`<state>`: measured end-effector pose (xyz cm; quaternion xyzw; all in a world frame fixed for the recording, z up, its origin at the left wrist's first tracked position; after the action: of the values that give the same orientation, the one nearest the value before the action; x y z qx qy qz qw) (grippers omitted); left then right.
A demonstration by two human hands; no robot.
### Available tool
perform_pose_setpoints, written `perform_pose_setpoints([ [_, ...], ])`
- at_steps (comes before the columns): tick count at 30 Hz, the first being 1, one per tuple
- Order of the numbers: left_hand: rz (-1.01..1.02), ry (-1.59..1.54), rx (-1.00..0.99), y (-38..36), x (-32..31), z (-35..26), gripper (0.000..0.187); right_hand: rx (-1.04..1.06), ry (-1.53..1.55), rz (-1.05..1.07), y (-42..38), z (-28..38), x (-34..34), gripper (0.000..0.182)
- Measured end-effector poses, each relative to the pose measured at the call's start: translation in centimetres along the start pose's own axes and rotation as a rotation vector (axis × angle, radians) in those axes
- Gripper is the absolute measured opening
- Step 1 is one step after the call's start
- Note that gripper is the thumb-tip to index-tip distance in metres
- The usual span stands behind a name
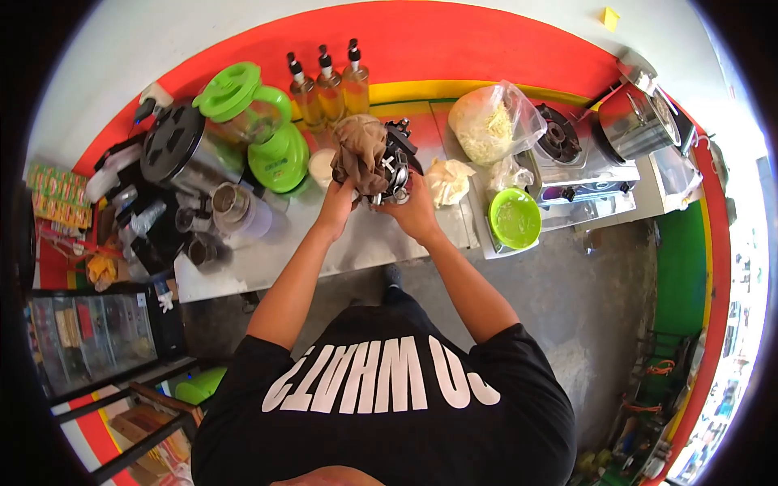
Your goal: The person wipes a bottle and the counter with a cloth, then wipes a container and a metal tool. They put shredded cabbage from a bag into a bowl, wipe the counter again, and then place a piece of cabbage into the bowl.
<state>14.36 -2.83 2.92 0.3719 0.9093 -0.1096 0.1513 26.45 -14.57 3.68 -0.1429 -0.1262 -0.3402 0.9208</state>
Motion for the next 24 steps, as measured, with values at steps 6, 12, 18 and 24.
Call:
perform_pose_setpoints([
  [6,-0.078,-0.012,-0.005,-4.5,7.6,3.8,0.056,0.066,0.012,0.061,-2.4,-4.7,-7.7,0.095],
  [12,-0.221,0.058,0.058,-8.1,13.5,3.7,0.054,0.138,-0.026,0.117,-3.5,-5.1,-13.8,0.096],
  [18,-0.171,0.097,-0.046,-8.8,16.6,5.5,0.062,0.101,-0.057,0.126,-4.2,-5.4,-16.2,0.097],
  [24,-0.194,0.089,-0.062,-8.4,17.3,7.5,0.054,0.153,-0.142,0.141,-3.7,-5.6,-16.0,0.101],
])
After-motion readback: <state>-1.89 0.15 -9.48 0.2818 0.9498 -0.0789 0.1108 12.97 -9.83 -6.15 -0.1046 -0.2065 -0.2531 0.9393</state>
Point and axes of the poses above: each hand's wrist, its own y-axis towards the middle knuckle, its own x-axis out of the back of the hand, z = x × y, the point moved 7 cm from there along y, towards the middle knuckle, and after that the axes turned 7 degrees about -x, right-handed, at the moved point
